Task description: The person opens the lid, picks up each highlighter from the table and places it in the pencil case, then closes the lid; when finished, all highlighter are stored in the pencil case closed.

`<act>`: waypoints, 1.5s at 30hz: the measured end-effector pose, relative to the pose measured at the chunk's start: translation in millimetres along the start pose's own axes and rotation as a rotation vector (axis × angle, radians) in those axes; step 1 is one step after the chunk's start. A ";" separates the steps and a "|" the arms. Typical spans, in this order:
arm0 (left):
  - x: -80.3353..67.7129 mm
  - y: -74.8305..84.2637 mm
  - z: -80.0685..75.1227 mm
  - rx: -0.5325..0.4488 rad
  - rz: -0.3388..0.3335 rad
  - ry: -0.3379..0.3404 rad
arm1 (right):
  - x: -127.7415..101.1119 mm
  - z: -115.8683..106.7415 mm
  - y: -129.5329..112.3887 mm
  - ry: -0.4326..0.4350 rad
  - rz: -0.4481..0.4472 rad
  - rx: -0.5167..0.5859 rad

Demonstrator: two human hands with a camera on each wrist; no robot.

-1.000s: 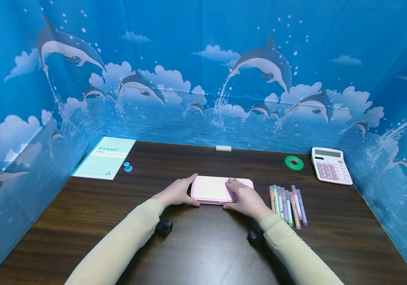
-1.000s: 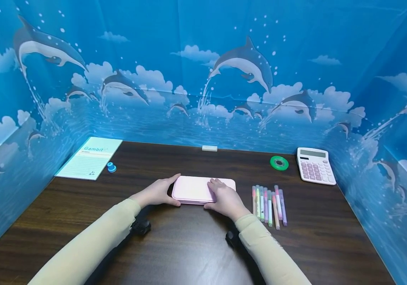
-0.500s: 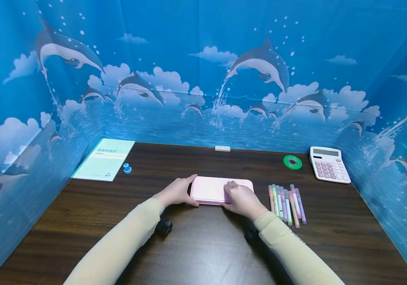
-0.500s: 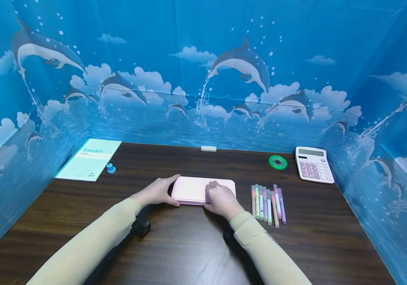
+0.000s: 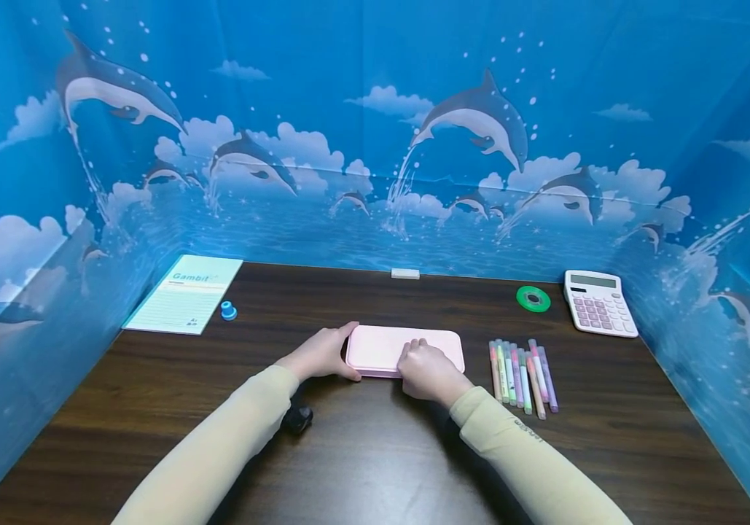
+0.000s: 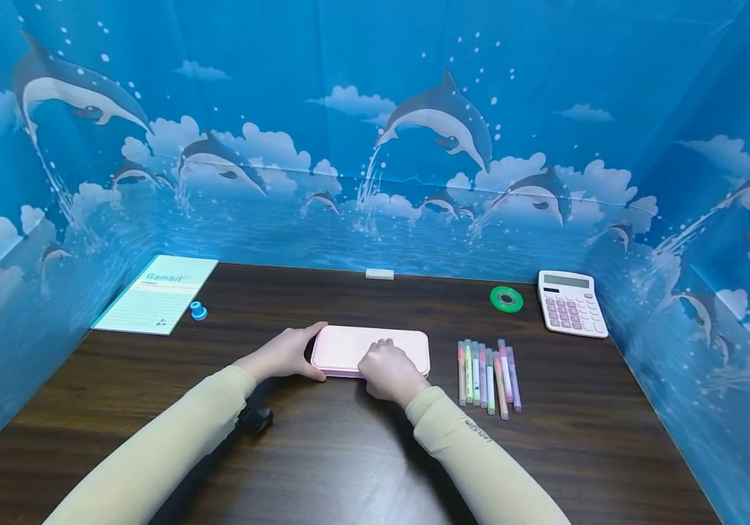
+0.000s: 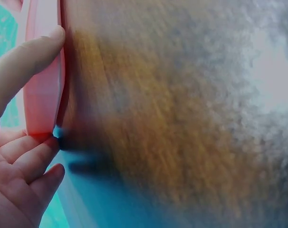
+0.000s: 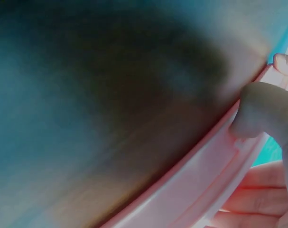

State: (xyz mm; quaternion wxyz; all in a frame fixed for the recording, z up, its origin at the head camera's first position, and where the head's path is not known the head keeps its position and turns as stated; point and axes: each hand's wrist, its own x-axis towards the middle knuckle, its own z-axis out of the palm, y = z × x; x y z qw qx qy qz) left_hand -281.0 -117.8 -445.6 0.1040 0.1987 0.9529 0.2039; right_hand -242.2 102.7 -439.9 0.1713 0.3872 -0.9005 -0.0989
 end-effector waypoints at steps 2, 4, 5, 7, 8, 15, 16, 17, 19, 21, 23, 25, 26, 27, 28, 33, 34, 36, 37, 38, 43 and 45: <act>0.1 0.9 -0.5 0.002 0.002 0.001 | 1.3 -1.1 -2.1 -0.028 0.002 0.004; 0.1 2.6 -0.8 0.001 0.001 0.001 | 1.7 -1.9 -2.7 -0.055 0.003 0.010; 0.0 3.4 -0.9 0.002 0.001 0.001 | 1.7 -2.2 -2.8 -0.069 0.005 0.015; -0.1 3.8 -0.8 0.002 -0.001 -0.002 | 1.6 -2.0 -2.7 -0.064 0.008 0.012; -0.3 3.8 -0.8 0.004 -0.002 -0.004 | 1.7 -2.0 -2.6 -0.059 0.007 0.012; -1.2 1.8 -0.5 0.009 -0.003 -0.019 | -2.4 -4.7 6.2 -0.008 0.023 0.106; -1.2 1.1 -0.5 0.009 -0.009 -0.022 | -3.8 -5.0 9.1 0.000 0.035 0.127; -1.3 0.4 -0.5 0.008 -0.015 -0.023 | -5.1 -4.6 12.2 0.009 0.047 0.152; -1.6 -0.7 -0.7 -0.003 -0.025 -0.020 | -7.5 -3.7 18.3 0.028 0.066 0.203; -1.9 -1.5 -0.9 -0.005 -0.029 -0.014 | -9.3 -2.8 23.2 0.040 0.073 0.252; -2.5 -1.3 -0.9 -0.024 -0.035 -0.015 | -10.4 -2.5 26.6 0.046 0.080 0.288; -3.3 -0.7 -0.1 -0.047 -0.040 -0.021 | -11.5 -3.0 28.8 0.043 0.095 0.311; -3.8 -0.4 0.5 -0.057 -0.044 -0.024 | -12.1 -3.8 29.6 0.038 0.108 0.321; -4.3 -0.2 1.1 -0.068 -0.046 -0.026 | -12.8 -4.9 30.3 0.031 0.122 0.329; -4.8 0.1 2.0 -0.077 -0.052 -0.029 | -13.5 -6.2 31.0 0.025 0.139 0.341; -6.9 -1.0 4.6 -0.087 -0.037 -0.006 | -16.2 -12.7 36.6 0.025 0.257 0.392; -7.3 -1.3 4.7 -0.089 -0.033 0.000 | -16.5 -13.3 38.2 0.030 0.291 0.401; -7.8 -2.0 4.9 -0.096 -0.030 0.009 | -17.0 -14.4 41.8 0.051 0.365 0.408; -8.0 -2.3 4.9 -0.100 -0.031 0.010 | -17.3 -14.9 43.8 0.058 0.401 0.414; -8.1 -2.5 5.0 -0.104 -0.031 0.013 | -17.3 -15.1 45.6 0.067 0.434 0.416; -7.9 -3.2 7.6 -0.113 -0.024 0.030 | -17.4 -16.9 55.3 0.109 0.516 0.453; -7.4 -2.9 8.8 -0.109 -0.016 0.037 | -17.9 -18.0 59.9 0.121 0.525 0.480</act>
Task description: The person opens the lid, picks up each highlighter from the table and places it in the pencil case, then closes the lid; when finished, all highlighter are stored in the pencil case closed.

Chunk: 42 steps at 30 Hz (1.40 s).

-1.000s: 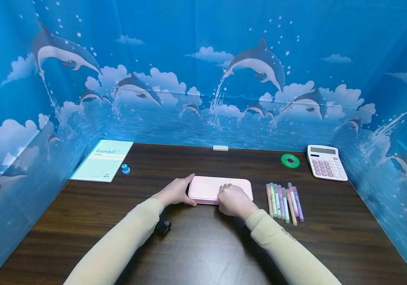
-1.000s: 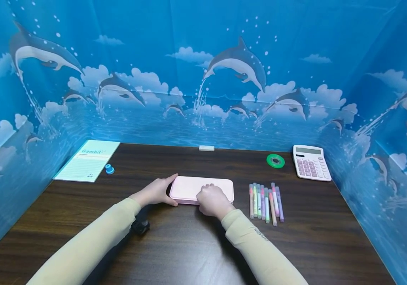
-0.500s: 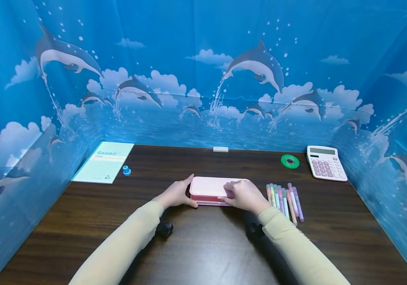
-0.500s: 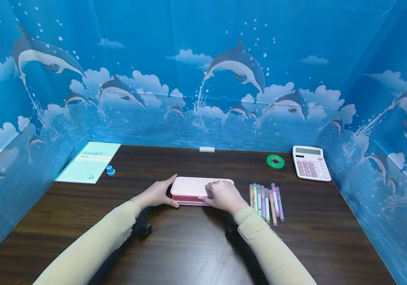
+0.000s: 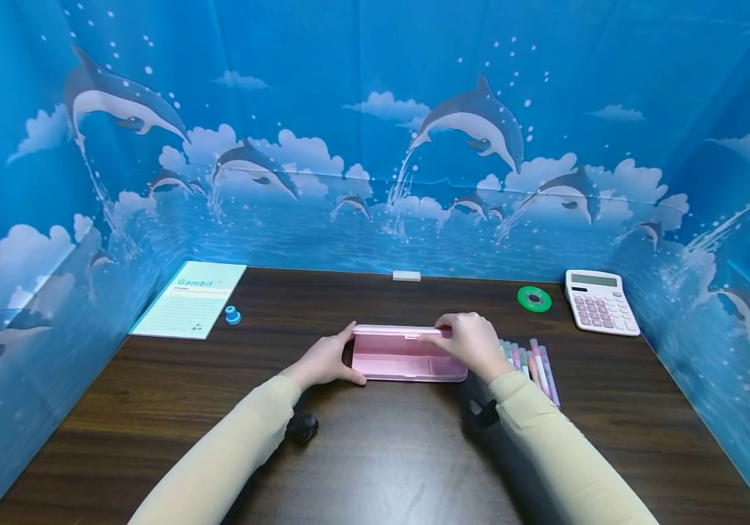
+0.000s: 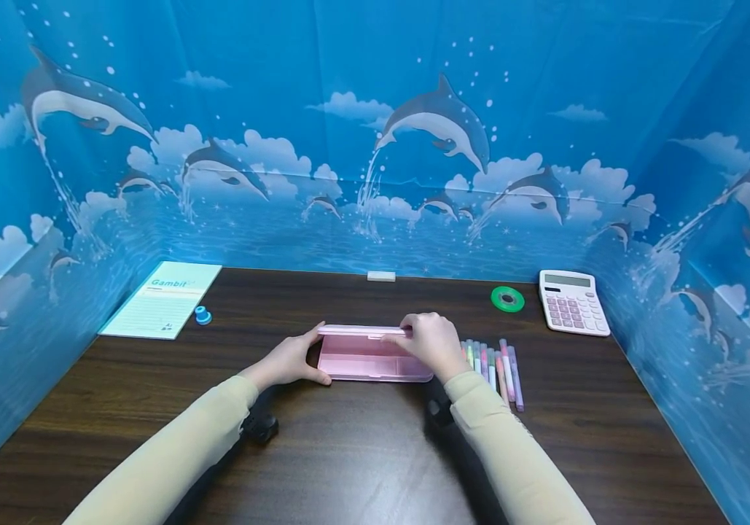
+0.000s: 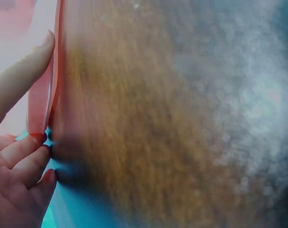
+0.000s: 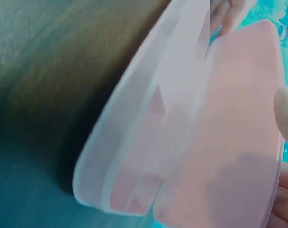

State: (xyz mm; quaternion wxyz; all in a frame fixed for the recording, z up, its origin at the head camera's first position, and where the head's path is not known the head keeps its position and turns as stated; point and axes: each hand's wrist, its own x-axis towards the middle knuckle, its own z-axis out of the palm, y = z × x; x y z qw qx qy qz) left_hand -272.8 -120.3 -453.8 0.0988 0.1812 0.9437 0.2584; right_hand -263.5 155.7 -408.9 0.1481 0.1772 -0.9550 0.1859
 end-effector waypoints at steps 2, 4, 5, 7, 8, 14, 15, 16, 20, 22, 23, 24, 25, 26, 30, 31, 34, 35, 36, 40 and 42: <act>-0.2 -0.1 0.5 0.004 0.005 0.008 | 2.1 -2.7 3.1 0.007 0.009 0.033; -0.1 0.2 0.8 0.008 0.009 0.012 | 4.2 -5.5 6.7 0.025 0.024 0.067; -0.3 0.5 0.8 0.004 0.010 0.014 | 5.3 -6.9 8.6 0.036 0.033 0.082; -0.3 1.0 0.8 -0.003 0.010 0.019 | 7.1 -8.9 13.0 0.063 0.056 0.124; -0.5 1.2 0.7 -0.004 0.008 0.018 | 8.0 -9.5 15.5 0.078 0.069 0.143; -1.5 0.7 1.8 -0.015 0.000 0.019 | 9.0 -8.2 31.4 0.132 0.172 0.251; -1.6 0.5 2.2 -0.016 0.000 0.020 | 8.9 -7.6 33.2 0.137 0.182 0.258; -1.6 0.3 2.2 -0.016 0.001 0.020 | 9.0 -7.0 34.7 0.141 0.188 0.262; -1.8 0.8 1.4 -0.020 -0.011 0.009 | 11.9 -5.5 36.9 0.156 0.203 0.267; -1.9 1.6 0.7 -0.017 -0.021 -0.002 | 13.7 -3.9 38.2 0.152 0.221 0.269; -1.9 2.1 0.6 -0.015 -0.025 -0.009 | 14.6 -3.0 38.8 0.148 0.232 0.268; -2.1 2.5 0.5 -0.015 -0.029 -0.014 | 15.4 -1.8 39.7 0.142 0.244 0.270; -2.4 2.9 0.5 -0.014 -0.033 -0.018 | 16.1 -0.7 40.5 0.136 0.254 0.269; -2.5 3.0 0.4 -0.012 -0.036 -0.022 | 16.8 0.7 41.4 0.135 0.257 0.267; -2.5 2.9 2.1 0.004 -0.039 -0.022 | 17.8 2.9 44.4 0.124 0.266 0.255; -2.4 2.8 2.5 0.008 -0.040 -0.020 | 17.7 3.1 45.5 0.118 0.265 0.244; -1.9 2.1 3.6 0.015 -0.039 -0.014 | 14.8 0.9 49.4 0.097 0.271 0.213; -1.9 2.3 3.5 0.012 -0.038 -0.012 | 13.0 -0.7 51.2 0.088 0.276 0.205; -1.8 2.2 3.5 0.011 -0.037 -0.012 | 10.8 -2.7 53.2 0.078 0.284 0.198; -1.6 2.1 2.9 0.005 -0.040 -0.015 | 0.2 -14.1 64.3 0.037 0.313 0.202; -1.4 1.9 2.8 0.002 -0.046 -0.018 | -6.2 -20.9 70.8 0.021 0.317 0.198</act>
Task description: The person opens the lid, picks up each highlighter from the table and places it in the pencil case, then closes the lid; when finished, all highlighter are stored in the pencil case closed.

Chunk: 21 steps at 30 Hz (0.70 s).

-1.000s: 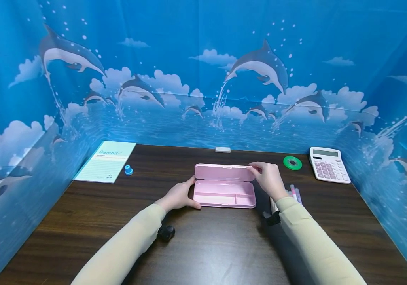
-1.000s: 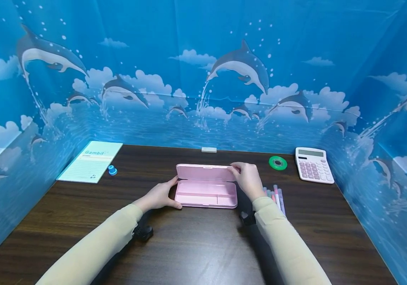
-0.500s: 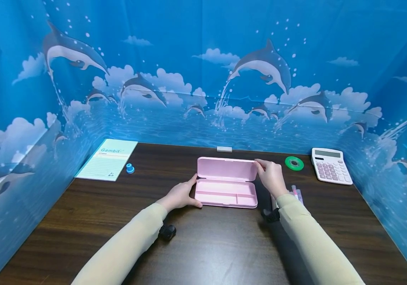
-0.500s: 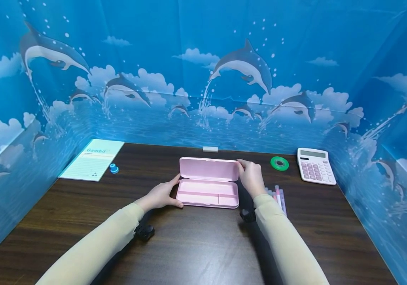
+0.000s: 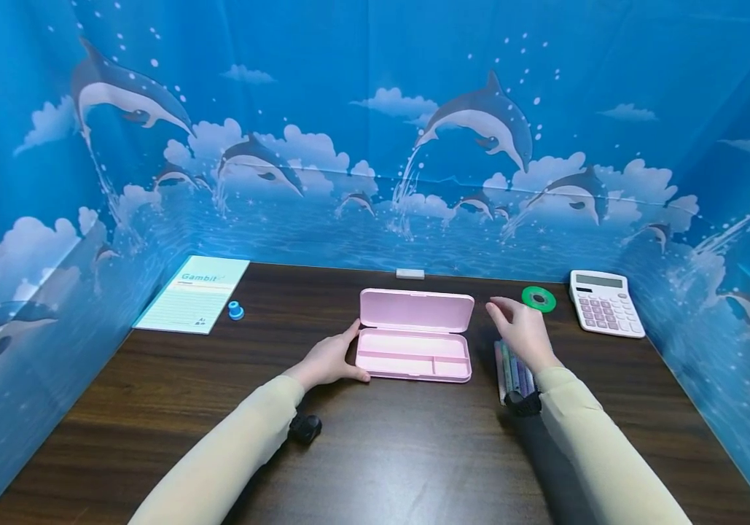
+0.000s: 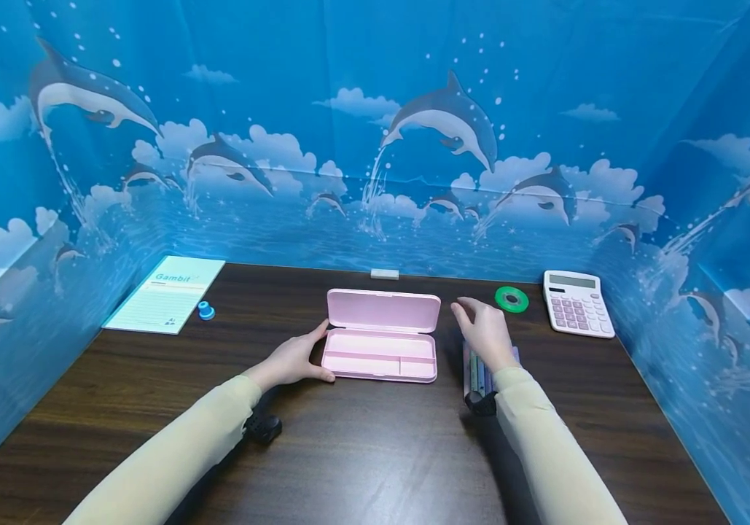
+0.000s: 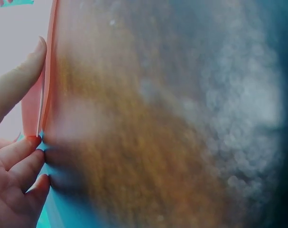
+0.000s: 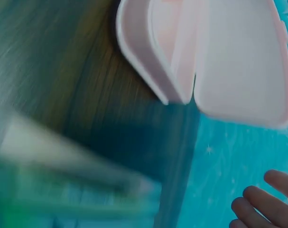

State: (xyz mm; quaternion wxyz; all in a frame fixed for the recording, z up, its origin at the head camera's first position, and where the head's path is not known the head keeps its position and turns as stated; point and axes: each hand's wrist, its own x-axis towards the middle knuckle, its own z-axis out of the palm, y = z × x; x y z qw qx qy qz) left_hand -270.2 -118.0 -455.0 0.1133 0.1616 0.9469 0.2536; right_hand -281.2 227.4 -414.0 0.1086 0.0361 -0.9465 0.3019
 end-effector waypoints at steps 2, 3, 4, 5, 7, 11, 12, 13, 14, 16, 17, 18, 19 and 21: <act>-0.1 -0.1 0.1 -0.006 0.003 0.005 | -4.9 -8.1 7.2 -0.003 -0.007 -0.017; -0.2 -0.2 0.3 -0.009 0.008 0.008 | -7.7 -12.0 11.2 -0.002 -0.014 -0.027; -0.4 0.1 0.1 -0.013 0.010 0.008 | -10.7 -15.6 14.9 -0.001 -0.018 -0.038; -0.4 0.2 0.0 -0.016 0.012 0.009 | -13.7 -19.3 18.5 -0.003 -0.022 -0.047; -0.8 0.0 -0.2 -0.021 0.021 0.015 | -19.7 -25.8 26.1 -0.012 -0.024 -0.065; -1.1 -0.6 0.2 -0.035 0.028 0.022 | -31.4 -37.0 41.7 -0.040 -0.008 -0.086; -1.1 -0.8 0.5 -0.038 0.031 0.024 | -34.5 -39.4 45.8 -0.048 0.004 -0.092; -1.0 -0.8 0.6 -0.042 0.033 0.025 | -37.5 -41.5 49.8 -0.056 0.015 -0.099; -0.9 -0.9 0.9 -0.045 0.036 0.028 | -40.3 -43.9 53.8 -0.068 0.028 -0.108; -0.6 -1.1 1.3 -0.045 0.037 0.029 | -45.8 -47.1 61.9 -0.094 0.058 -0.135; -0.5 -1.1 1.3 -0.046 0.036 0.030 | -48.1 -48.4 65.8 -0.110 0.073 -0.148; -0.4 -1.2 1.4 -0.046 0.034 0.029 | -50.1 -49.4 69.4 -0.128 0.086 -0.162; -0.1 -1.4 1.5 -0.044 0.030 0.027 | -51.8 -50.2 73.0 -0.146 0.098 -0.175; 0.6 -1.7 1.7 -0.041 0.025 0.025 | -54.3 -50.9 79.3 -0.178 0.126 -0.190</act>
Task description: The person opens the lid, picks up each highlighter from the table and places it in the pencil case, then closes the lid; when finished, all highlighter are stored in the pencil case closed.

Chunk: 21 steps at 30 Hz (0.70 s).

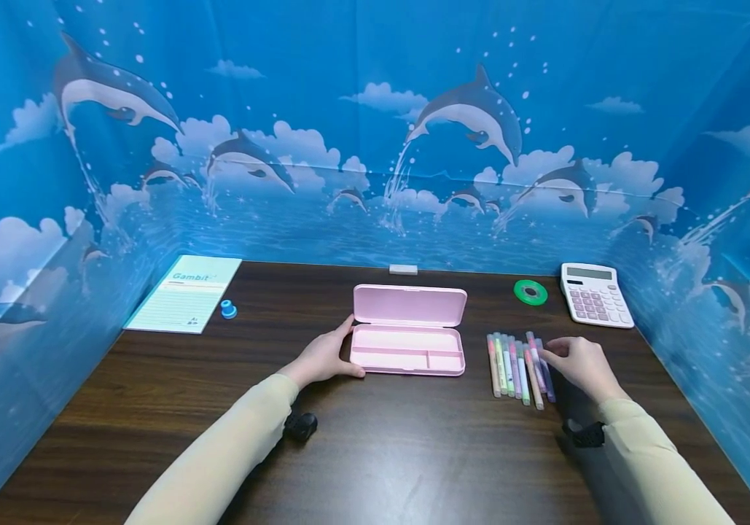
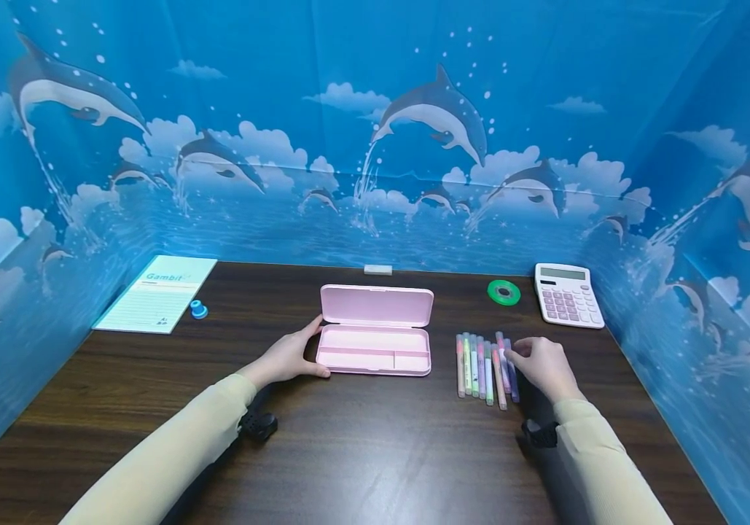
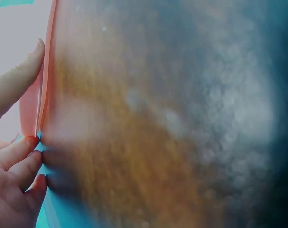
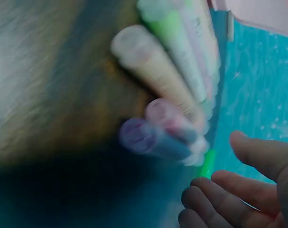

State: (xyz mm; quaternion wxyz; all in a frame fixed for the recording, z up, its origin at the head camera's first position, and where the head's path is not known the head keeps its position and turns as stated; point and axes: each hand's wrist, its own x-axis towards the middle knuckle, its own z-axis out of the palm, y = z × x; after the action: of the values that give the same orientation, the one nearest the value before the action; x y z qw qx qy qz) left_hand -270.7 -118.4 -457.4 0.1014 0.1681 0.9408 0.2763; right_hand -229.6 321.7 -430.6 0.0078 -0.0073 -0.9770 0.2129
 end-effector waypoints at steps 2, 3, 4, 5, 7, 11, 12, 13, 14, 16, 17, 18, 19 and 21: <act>0.5 -0.6 -0.2 -0.003 -0.002 0.002 | -0.4 0.6 3.8 -0.032 0.027 -0.004; 0.7 -0.9 -0.2 -0.004 -0.004 0.001 | -0.7 1.2 5.1 -0.045 0.039 -0.004; 1.2 -1.5 0.0 -0.005 -0.004 0.001 | -0.9 1.7 6.3 -0.056 0.050 -0.003; 1.4 -1.7 0.1 -0.009 -0.001 0.003 | -1.2 2.1 7.0 -0.065 0.061 -0.002; 1.5 -1.8 0.3 -0.020 0.005 0.005 | -1.8 3.1 8.1 -0.077 0.074 -0.002; 0.2 -1.2 0.3 -0.047 0.013 0.010 | -2.5 4.3 9.6 -0.095 0.080 -0.005; 0.1 -1.3 0.4 -0.054 0.013 0.008 | -2.6 4.5 10.0 -0.096 0.078 -0.006; -0.1 -1.4 0.5 -0.060 0.013 0.007 | -2.8 4.8 10.2 -0.099 0.077 -0.005; -0.2 -1.5 0.7 -0.064 0.013 0.007 | -3.1 5.2 10.6 -0.100 0.076 -0.005; 0.2 -1.7 1.2 -0.068 0.015 0.006 | -3.5 5.7 11.5 -0.101 0.074 0.001; 0.6 -2.0 1.4 -0.069 0.016 0.006 | -3.5 5.9 11.9 -0.099 0.071 0.004; 0.7 -2.2 1.5 -0.071 0.016 0.007 | -3.5 6.3 12.4 -0.097 0.069 0.005; 0.4 -2.2 1.4 -0.072 0.018 0.010 | -3.5 6.5 12.4 -0.098 0.070 0.009; -0.3 -2.0 0.6 -0.079 0.016 0.015 | -3.2 6.8 11.2 -0.100 0.077 0.015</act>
State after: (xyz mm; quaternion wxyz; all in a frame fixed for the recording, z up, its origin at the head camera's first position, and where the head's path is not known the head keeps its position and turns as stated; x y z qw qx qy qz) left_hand -270.8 -119.8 -459.0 0.0986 0.1692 0.9286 0.3153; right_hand -226.4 329.0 -441.5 -0.0492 -0.0342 -0.9735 0.2205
